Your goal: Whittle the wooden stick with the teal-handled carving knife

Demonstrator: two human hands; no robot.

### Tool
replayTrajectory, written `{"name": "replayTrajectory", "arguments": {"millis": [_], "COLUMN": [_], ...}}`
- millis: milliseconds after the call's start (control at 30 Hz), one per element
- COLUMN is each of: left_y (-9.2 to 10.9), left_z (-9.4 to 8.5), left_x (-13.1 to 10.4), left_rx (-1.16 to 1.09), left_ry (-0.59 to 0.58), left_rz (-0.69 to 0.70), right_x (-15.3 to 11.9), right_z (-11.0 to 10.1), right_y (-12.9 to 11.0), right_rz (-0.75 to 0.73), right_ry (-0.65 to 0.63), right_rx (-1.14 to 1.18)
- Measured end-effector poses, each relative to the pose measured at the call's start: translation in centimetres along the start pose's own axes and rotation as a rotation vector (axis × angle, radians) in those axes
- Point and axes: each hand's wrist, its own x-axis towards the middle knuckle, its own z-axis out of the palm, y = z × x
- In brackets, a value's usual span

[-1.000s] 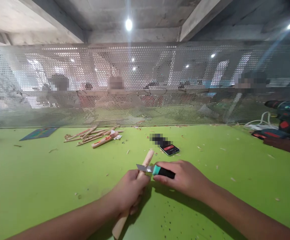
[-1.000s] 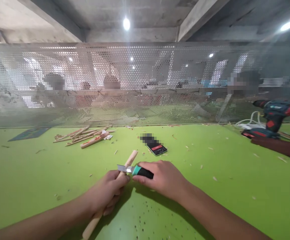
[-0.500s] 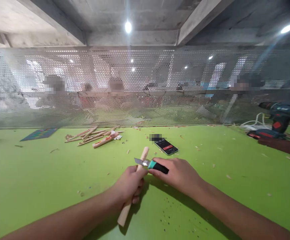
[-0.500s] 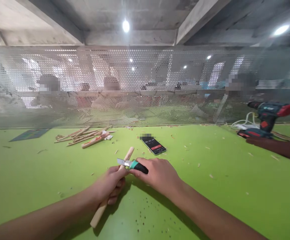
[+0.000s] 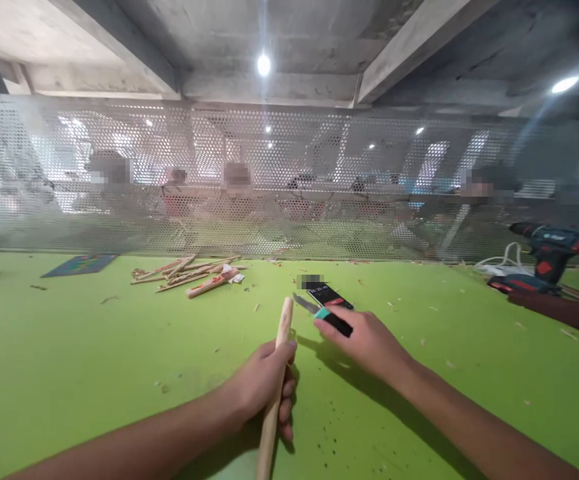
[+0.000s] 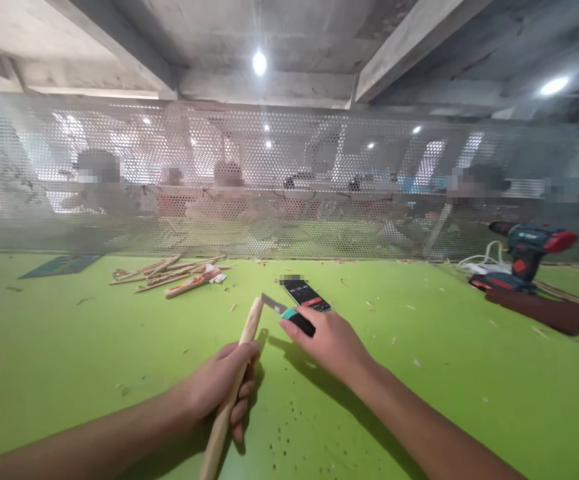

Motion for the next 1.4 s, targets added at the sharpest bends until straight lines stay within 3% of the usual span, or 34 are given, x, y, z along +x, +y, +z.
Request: {"name": "replayTrajectory", "arguments": {"millis": [133, 467, 733, 1000, 1133, 1233, 1333, 1400], "left_y": [-0.9, -1.1, -0.9, -1.2, -1.5, -1.3, -1.2, -1.2], "left_z": [-0.5, -1.3, -1.6, -1.6, -1.3, -1.1, -1.1, -1.1], "left_x": [0.6, 0.4, 0.5, 0.3, 0.4, 0.2, 0.0, 0.0], "left_rx": [-0.069, -0.007, 0.109, 0.252, 0.221, 0.233, 0.272, 0.231], "left_ry": [-0.06, -0.227, -0.291, -0.165, -0.058, -0.018, -0.01, -0.019], "left_rz": [0.036, 0.115, 0.129, 0.152, 0.169, 0.138, 0.097, 0.1], "right_x": [-0.4, -1.3, -1.5, -2.2, -1.9, -1.1, -0.1, 0.2], "right_z": [0.5, 0.3, 0.0, 0.3, 0.9, 0.7, -0.8, -1.7], "right_y": [-0.8, -1.2, -1.8, -2.5, -2.7, -1.1, 1.5, 2.6], "right_rz": [-0.13, -0.275, -0.34, -0.275, -0.195, -0.063, 0.122, 0.143], "right_ry": [-0.089, -0.283, -0.32, -0.247, -0.165, -0.086, 0.077, 0.182], "right_rx": [0.017, 0.125, 0.112, -0.035, -0.053, -0.023, -0.047, -0.063]}}
